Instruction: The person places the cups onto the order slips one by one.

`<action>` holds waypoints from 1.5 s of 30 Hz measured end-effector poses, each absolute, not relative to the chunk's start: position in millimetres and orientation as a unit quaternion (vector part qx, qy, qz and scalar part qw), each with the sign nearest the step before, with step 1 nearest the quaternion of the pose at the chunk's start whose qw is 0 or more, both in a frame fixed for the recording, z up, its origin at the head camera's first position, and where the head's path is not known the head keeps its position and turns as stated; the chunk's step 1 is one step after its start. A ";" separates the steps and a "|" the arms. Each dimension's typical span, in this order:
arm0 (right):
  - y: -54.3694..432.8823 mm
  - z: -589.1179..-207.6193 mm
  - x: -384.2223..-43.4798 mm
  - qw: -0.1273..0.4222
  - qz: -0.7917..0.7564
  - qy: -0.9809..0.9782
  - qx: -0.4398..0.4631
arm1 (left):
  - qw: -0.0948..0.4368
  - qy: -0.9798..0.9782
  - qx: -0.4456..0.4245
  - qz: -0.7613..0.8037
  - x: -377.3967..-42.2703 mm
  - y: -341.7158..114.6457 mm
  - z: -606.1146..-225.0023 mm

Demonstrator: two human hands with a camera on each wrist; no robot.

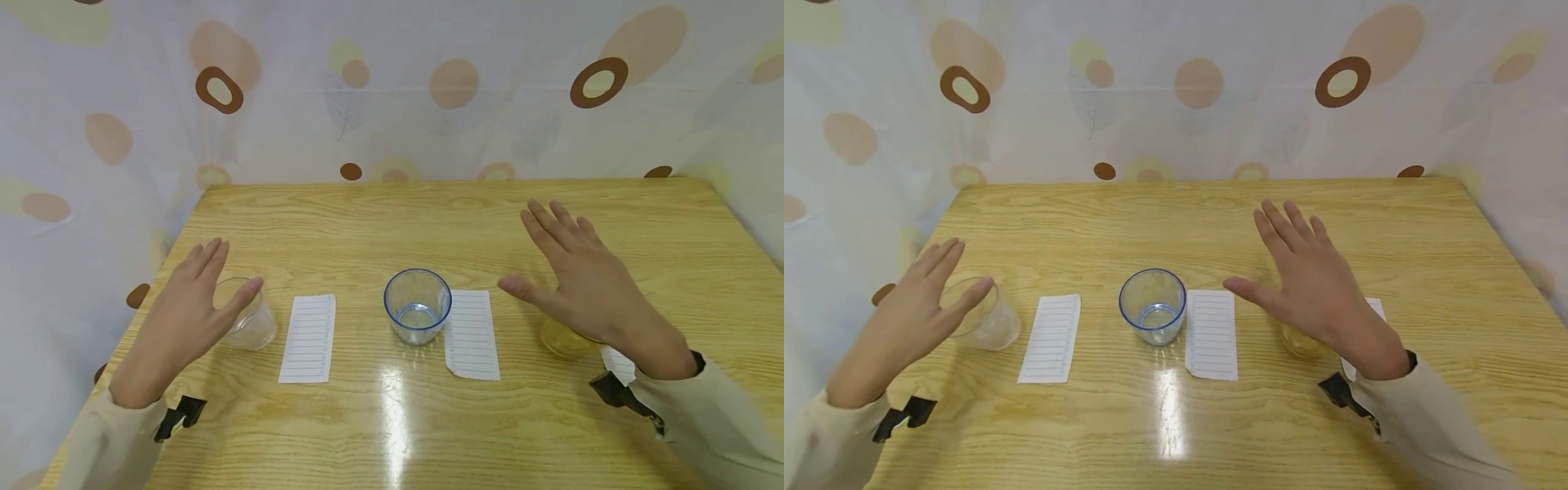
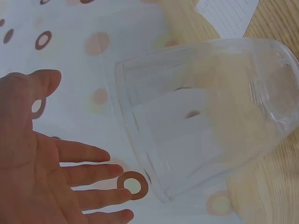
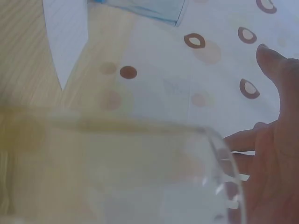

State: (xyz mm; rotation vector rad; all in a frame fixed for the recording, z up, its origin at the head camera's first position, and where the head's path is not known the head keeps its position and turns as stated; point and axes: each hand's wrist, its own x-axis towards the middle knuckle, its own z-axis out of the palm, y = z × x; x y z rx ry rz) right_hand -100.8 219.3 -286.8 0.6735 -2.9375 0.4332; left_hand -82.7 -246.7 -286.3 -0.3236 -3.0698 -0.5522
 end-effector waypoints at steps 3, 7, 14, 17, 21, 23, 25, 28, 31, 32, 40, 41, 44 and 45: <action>212.0 -288.4 -100.0 0.048 0.149 -0.961 0.227 | 0.012 -0.979 -0.102 -0.177 -80.1 -248.3 -286.9; 201.6 -290.3 -98.7 0.052 0.160 -0.957 0.235 | 0.026 -0.978 -0.098 -0.185 -76.2 -250.2 -288.8; 181.9 -293.8 -98.3 0.059 0.171 -0.951 0.251 | 0.047 -0.975 -0.093 -0.195 -70.2 -256.6 -295.1; 174.4 -295.2 -98.5 0.061 0.166 -0.951 0.255 | 0.043 -0.975 -0.090 -0.199 -68.1 -259.3 -297.6; 167.0 -296.7 -98.3 0.060 0.164 -0.950 0.259 | 0.041 -0.974 -0.086 -0.203 -66.2 -261.5 -300.2; 164.3 -297.8 -98.0 0.061 0.166 -0.949 0.262 | 0.040 -0.974 -0.084 -0.205 -65.3 -262.1 -301.0; 161.6 -298.8 -98.1 0.062 0.166 -0.947 0.269 | 0.037 -0.974 -0.083 -0.206 -64.8 -262.6 -301.6; 158.0 -299.0 -97.8 0.064 0.163 -0.943 0.283 | 0.034 -0.974 -0.082 -0.208 -64.1 -263.2 -302.7; 153.5 -297.9 -97.5 0.063 0.163 -0.938 0.298 | 0.035 -0.974 -0.083 -0.209 -63.8 -263.9 -304.3; 151.9 -297.7 -97.3 0.063 0.163 -0.937 0.301 | 0.035 -0.973 -0.083 -0.211 -63.6 -264.1 -304.8; 135.8 -299.2 -96.0 0.063 0.167 -0.933 0.313 | 0.032 -0.973 -0.080 -0.215 -62.0 -266.1 -308.5; 134.0 -299.8 -96.1 0.065 0.167 -0.932 0.316 | 0.032 -0.973 -0.079 -0.215 -61.8 -266.4 -309.0; 129.3 -301.4 -95.9 0.069 0.169 -0.929 0.323 | 0.033 -0.972 -0.078 -0.219 -61.3 -267.3 -310.2; 127.9 -301.8 -95.8 0.069 0.169 -0.928 0.326 | 0.033 -0.972 -0.077 -0.220 -61.3 -267.5 -310.5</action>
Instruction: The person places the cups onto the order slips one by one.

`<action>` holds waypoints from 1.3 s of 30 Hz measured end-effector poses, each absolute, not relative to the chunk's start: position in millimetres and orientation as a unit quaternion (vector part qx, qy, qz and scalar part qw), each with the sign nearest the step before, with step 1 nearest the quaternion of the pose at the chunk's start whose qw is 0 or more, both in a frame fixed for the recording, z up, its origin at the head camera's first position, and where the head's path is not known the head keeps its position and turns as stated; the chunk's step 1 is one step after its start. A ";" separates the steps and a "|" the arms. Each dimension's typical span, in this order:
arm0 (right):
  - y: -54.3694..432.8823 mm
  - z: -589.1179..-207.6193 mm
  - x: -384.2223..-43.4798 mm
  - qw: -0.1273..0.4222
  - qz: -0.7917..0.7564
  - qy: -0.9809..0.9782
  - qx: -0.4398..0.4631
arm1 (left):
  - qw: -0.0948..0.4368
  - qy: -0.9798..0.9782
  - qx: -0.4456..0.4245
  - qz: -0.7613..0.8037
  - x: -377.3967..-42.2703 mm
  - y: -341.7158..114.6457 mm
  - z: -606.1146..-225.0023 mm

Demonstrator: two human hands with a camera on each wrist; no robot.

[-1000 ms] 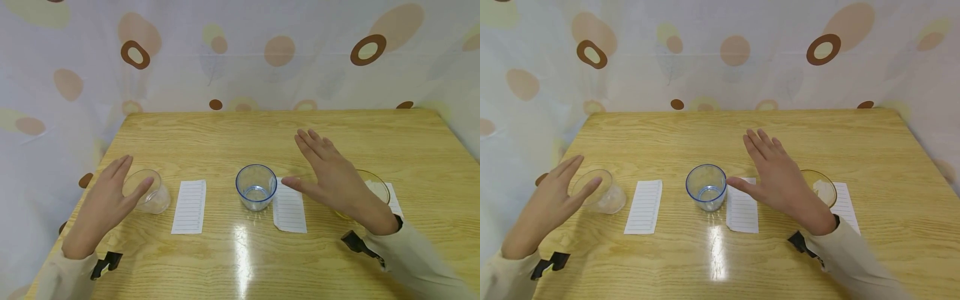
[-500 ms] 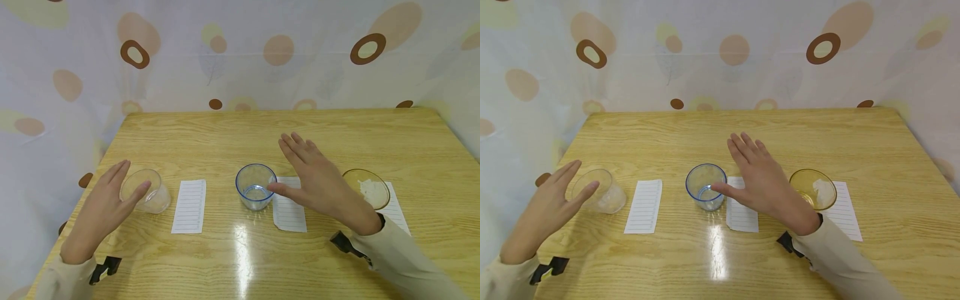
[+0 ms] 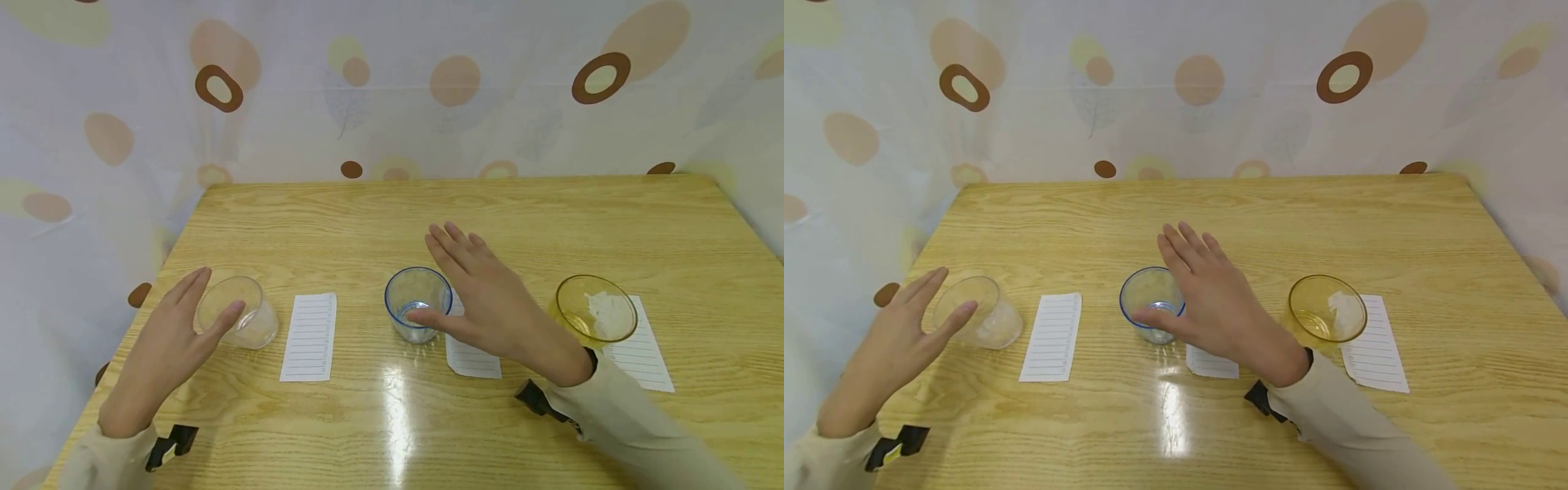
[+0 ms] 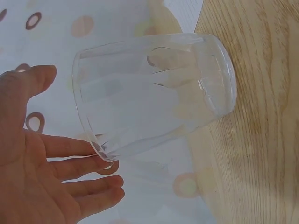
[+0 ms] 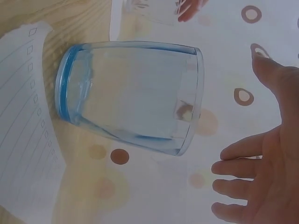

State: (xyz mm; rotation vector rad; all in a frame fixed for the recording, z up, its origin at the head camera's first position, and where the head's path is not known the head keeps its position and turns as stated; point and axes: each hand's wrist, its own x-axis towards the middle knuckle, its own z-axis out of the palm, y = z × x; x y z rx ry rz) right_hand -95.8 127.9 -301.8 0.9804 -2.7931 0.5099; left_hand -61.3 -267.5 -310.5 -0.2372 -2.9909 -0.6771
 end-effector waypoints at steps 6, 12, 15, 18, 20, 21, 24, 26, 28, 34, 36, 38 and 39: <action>119.0 -303.3 -94.6 0.058 0.181 -0.924 0.333 | 0.026 -0.972 -0.072 -0.223 -61.1 -267.3 -310.5; 106.5 -305.9 -93.4 0.062 0.185 -0.916 0.352 | 0.020 -0.973 -0.069 -0.221 -60.6 -267.3 -310.8; 100.6 -307.4 -92.9 0.058 0.181 -0.914 0.357 | 0.023 -0.972 -0.071 -0.223 -60.4 -267.7 -311.8; 94.9 -308.2 -92.2 0.052 0.183 -0.912 0.363 | 0.025 -0.971 -0.072 -0.228 -59.7 -268.5 -313.0; 91.3 -308.7 -91.6 0.050 0.185 -0.909 0.369 | 0.027 -0.970 -0.071 -0.230 -59.0 -269.2 -313.8; 89.7 -308.9 -91.1 0.048 0.187 -0.909 0.370 | 0.027 -0.970 -0.070 -0.232 -58.7 -269.4 -314.2; 84.7 -309.8 -89.7 0.042 0.184 -0.908 0.373 | 0.028 -0.969 -0.069 -0.235 -58.0 -270.0 -315.2; 81.7 -310.6 -88.5 0.034 0.180 -0.910 0.372 | 0.029 -0.968 -0.069 -0.238 -58.2 -269.9 -315.9; 78.5 -311.8 -87.5 0.029 0.176 -0.911 0.371 | 0.030 -0.968 -0.068 -0.240 -58.3 -270.0 -316.6; 67.7 -314.6 -87.4 0.023 0.146 -0.913 0.379 | 0.025 -0.967 -0.060 -0.247 -56.4 -272.1 -319.8; 63.8 -314.9 -87.4 0.019 0.140 -0.912 0.386 | 0.020 -0.966 -0.056 -0.252 -54.8 -273.3 -321.3; 60.4 -315.0 -86.7 0.010 0.148 -0.909 0.390 | 0.016 -0.965 -0.051 -0.258 -53.2 -274.4 -322.9; 58.7 -314.9 -86.1 0.005 0.152 -0.907 0.392 | 0.016 -0.964 -0.050 -0.260 -52.4 -274.8 -323.9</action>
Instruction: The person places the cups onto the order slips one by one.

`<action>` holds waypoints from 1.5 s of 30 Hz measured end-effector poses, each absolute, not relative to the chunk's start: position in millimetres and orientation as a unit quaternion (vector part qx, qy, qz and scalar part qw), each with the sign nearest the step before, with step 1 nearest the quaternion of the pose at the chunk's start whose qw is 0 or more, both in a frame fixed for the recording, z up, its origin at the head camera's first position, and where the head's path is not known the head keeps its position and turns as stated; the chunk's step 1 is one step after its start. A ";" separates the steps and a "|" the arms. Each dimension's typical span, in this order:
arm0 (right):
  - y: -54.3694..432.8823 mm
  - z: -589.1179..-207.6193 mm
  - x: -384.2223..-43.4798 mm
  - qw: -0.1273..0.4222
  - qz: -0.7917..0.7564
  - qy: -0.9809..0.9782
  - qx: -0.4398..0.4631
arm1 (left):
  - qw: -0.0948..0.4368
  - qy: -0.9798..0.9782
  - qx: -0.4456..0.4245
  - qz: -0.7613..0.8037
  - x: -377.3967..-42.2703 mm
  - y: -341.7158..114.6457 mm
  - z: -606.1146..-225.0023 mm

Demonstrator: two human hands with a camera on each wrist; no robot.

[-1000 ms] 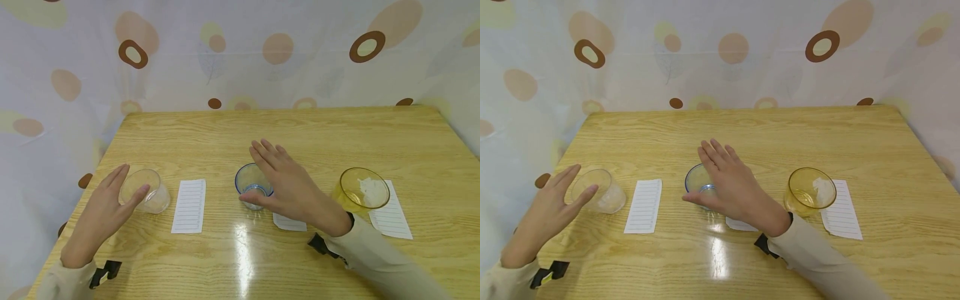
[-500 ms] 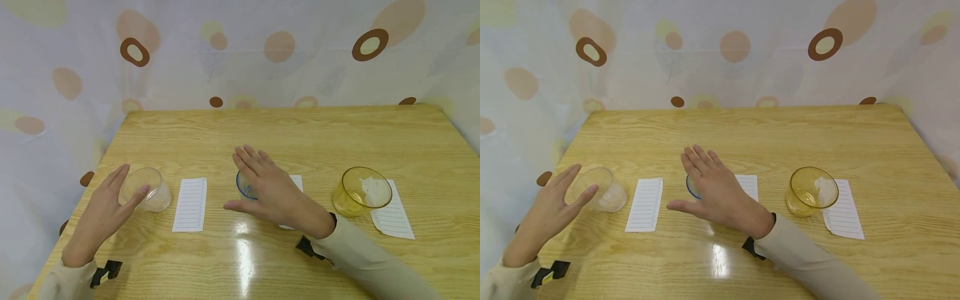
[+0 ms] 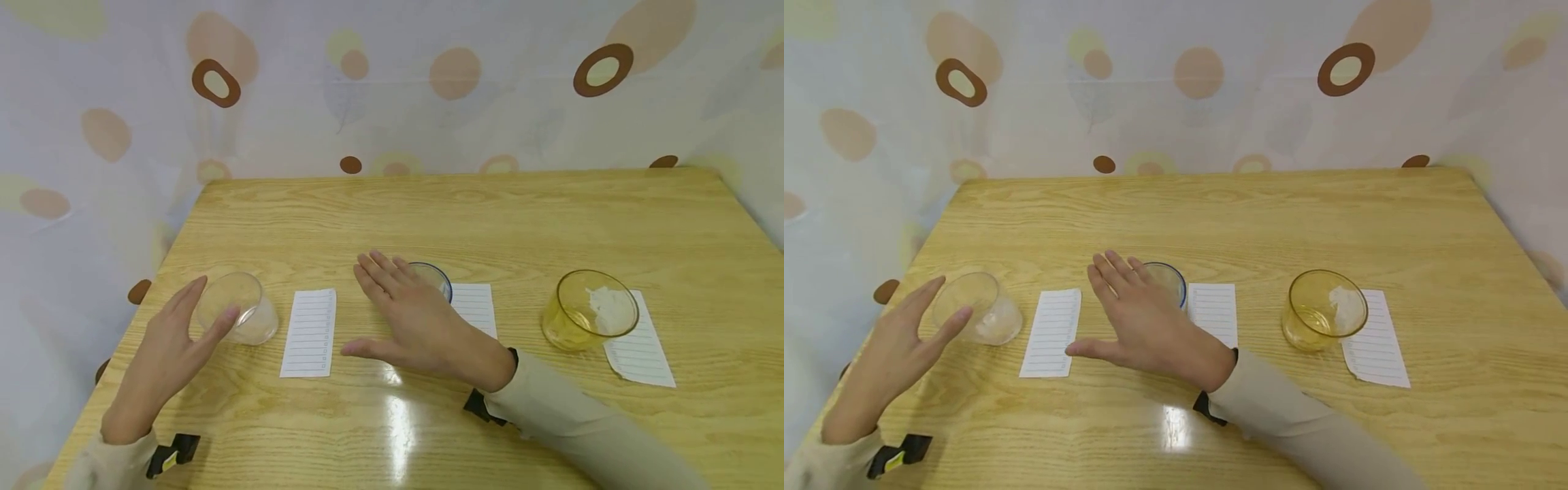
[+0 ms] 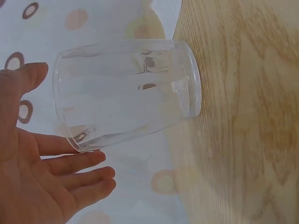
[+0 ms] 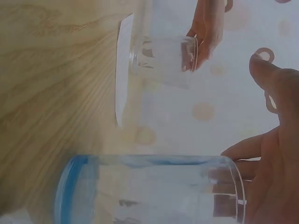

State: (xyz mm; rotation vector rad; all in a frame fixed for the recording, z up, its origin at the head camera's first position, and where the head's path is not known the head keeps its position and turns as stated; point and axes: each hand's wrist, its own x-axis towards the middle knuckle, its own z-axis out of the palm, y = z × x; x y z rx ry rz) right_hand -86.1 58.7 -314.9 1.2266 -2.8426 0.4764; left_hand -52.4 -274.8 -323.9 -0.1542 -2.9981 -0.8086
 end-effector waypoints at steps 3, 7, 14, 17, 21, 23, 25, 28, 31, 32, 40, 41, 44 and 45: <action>53.4 -313.9 -84.4 -0.006 0.162 -0.903 0.398 | 0.024 -0.962 -0.049 -0.268 -51.0 -275.4 -326.2; 44.1 -314.5 -82.7 -0.001 0.165 -0.897 0.409 | 0.036 -0.960 -0.048 -0.273 -49.3 -275.9 -328.5; 28.8 -322.5 -78.2 -0.001 0.143 -0.897 0.418 | 0.026 -0.959 -0.046 -0.278 -47.5 -277.5 -332.1; 22.9 -325.2 -76.2 0.000 0.131 -0.898 0.419 | 0.021 -0.959 -0.044 -0.278 -46.9 -277.7 -334.1; 17.2 -327.3 -74.0 -0.008 0.129 -0.899 0.418 | 0.019 -0.959 -0.040 -0.279 -46.7 -277.9 -336.0; 15.2 -328.9 -73.1 -0.020 0.128 -0.899 0.419 | 0.018 -0.959 -0.038 -0.279 -46.8 -278.0 -336.5; 13.2 -331.4 -72.4 -0.035 0.127 -0.898 0.420 | 0.016 -0.959 -0.037 -0.279 -46.9 -278.2 -337.0; 9.4 -338.2 -72.0 -0.057 0.131 -0.898 0.417 | 0.012 -0.959 -0.035 -0.281 -47.1 -278.8 -337.5; 4.9 -347.7 -73.2 -0.089 0.145 -0.899 0.403 | 0.009 -0.958 -0.033 -0.286 -47.2 -279.6 -338.3; 3.1 -350.9 -74.1 -0.102 0.148 -0.901 0.396 | 0.007 -0.957 -0.032 -0.288 -47.1 -279.7 -338.4; -6.0 -366.0 -87.0 -0.161 0.153 -0.918 0.328 | 0.003 -0.954 -0.028 -0.297 -47.4 -279.3 -339.3; -6.3 -366.4 -88.3 -0.162 0.150 -0.919 0.326 | 0.003 -0.954 -0.028 -0.298 -47.4 -279.3 -339.6; -6.8 -368.2 -91.5 -0.177 0.150 -0.917 0.323 | -0.004 -0.953 -0.027 -0.302 -47.5 -279.6 -341.1; -6.9 -368.7 -92.2 -0.183 0.152 -0.917 0.322 | -0.007 -0.952 -0.026 -0.305 -47.6 -279.9 -341.8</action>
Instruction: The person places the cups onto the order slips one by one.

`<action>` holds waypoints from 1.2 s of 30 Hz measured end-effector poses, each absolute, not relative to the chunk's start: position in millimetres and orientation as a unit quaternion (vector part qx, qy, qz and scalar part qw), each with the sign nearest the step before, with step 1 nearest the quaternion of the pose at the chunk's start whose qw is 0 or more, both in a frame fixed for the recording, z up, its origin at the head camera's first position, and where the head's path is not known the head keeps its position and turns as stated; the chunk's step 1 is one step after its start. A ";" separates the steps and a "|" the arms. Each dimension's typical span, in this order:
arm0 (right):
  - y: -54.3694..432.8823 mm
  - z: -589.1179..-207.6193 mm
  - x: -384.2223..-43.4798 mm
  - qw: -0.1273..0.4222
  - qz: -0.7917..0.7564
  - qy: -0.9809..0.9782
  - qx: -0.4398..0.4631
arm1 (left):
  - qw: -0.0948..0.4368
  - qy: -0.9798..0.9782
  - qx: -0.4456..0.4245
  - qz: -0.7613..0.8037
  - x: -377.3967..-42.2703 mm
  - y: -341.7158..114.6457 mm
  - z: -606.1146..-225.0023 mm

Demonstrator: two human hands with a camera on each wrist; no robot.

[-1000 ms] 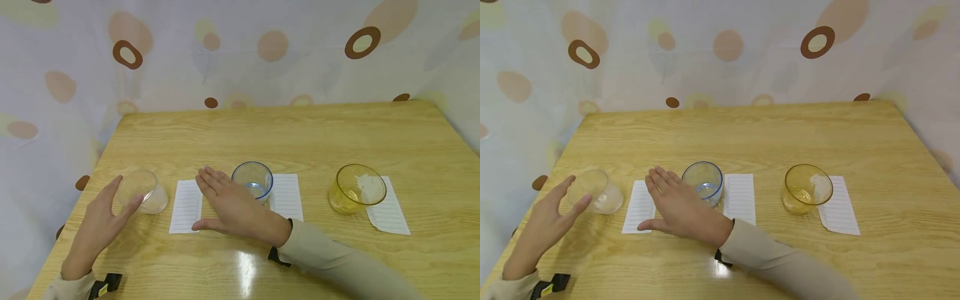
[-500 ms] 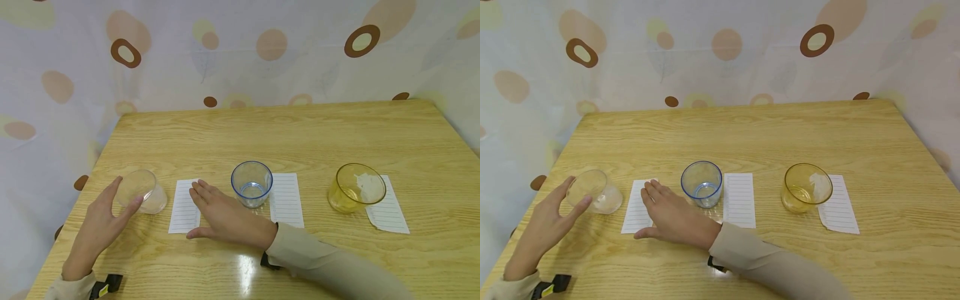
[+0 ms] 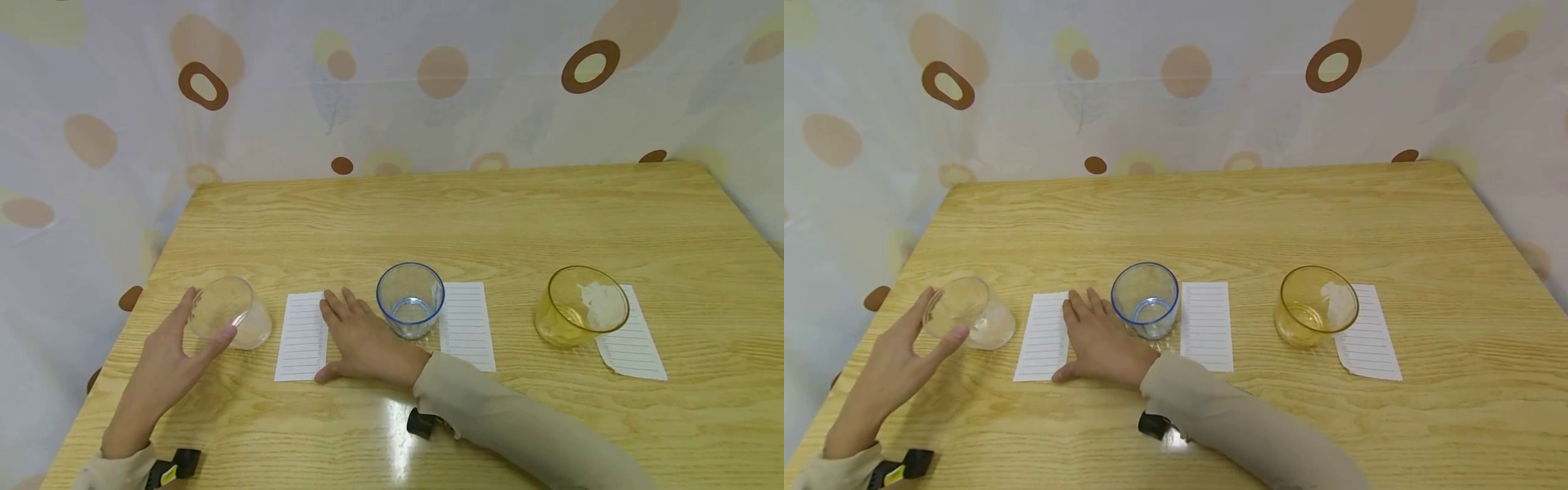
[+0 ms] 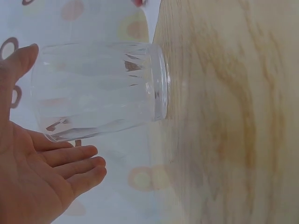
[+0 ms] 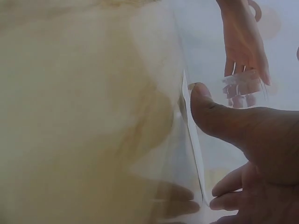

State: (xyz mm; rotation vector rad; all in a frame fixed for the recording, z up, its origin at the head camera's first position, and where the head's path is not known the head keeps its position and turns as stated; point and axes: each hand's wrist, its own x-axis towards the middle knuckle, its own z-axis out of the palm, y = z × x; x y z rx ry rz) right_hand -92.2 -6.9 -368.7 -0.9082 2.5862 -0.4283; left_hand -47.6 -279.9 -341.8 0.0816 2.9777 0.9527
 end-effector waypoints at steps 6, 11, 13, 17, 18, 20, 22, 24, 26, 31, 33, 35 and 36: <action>-9.9 -370.3 -94.1 0.184 -0.157 0.918 -0.316 | 0.010 0.950 0.025 0.310 -47.7 -282.4 -344.4; -13.1 -371.5 -95.0 0.163 -0.152 0.921 -0.320 | 0.007 0.950 0.025 0.311 -47.4 -282.1 -344.7; -14.3 -371.7 -95.8 0.161 -0.145 0.923 -0.319 | 0.008 0.949 0.025 0.313 -47.5 -282.0 -344.8; -15.2 -371.7 -97.5 0.176 -0.128 0.924 -0.314 | 0.013 0.948 0.023 0.316 -47.7 -282.1 -344.9; -15.3 -371.6 -97.8 0.178 -0.124 0.925 -0.313 | 0.014 0.948 0.023 0.316 -47.7 -282.1 -344.9; -15.5 -371.1 -97.7 0.183 -0.118 0.925 -0.311 | 0.015 0.949 0.024 0.315 -47.7 -282.0 -344.8; -15.7 -370.4 -97.1 0.183 -0.112 0.926 -0.309 | 0.016 0.949 0.024 0.314 -47.4 -281.7 -344.1; -17.0 -370.4 -96.3 0.177 -0.100 0.930 -0.307 | 0.015 0.948 0.025 0.317 -47.2 -281.4 -343.9; -19.0 -370.8 -95.4 0.171 -0.089 0.933 -0.303 | 0.014 0.947 0.027 0.319 -47.1 -281.2 -344.0; -23.4 -372.1 -93.8 0.164 -0.066 0.940 -0.292 | 0.018 0.946 0.025 0.323 -47.5 -281.3 -345.3; -23.6 -372.2 -93.4 0.164 -0.063 0.941 -0.290 | 0.018 0.945 0.020 0.326 -47.3 -281.2 -346.0; -23.7 -372.7 -93.3 0.164 -0.063 0.941 -0.288 | 0.013 0.944 0.018 0.330 -47.1 -280.9 -347.0; -23.6 -373.0 -93.2 0.164 -0.063 0.941 -0.288 | 0.009 0.943 0.017 0.333 -46.9 -280.6 -347.7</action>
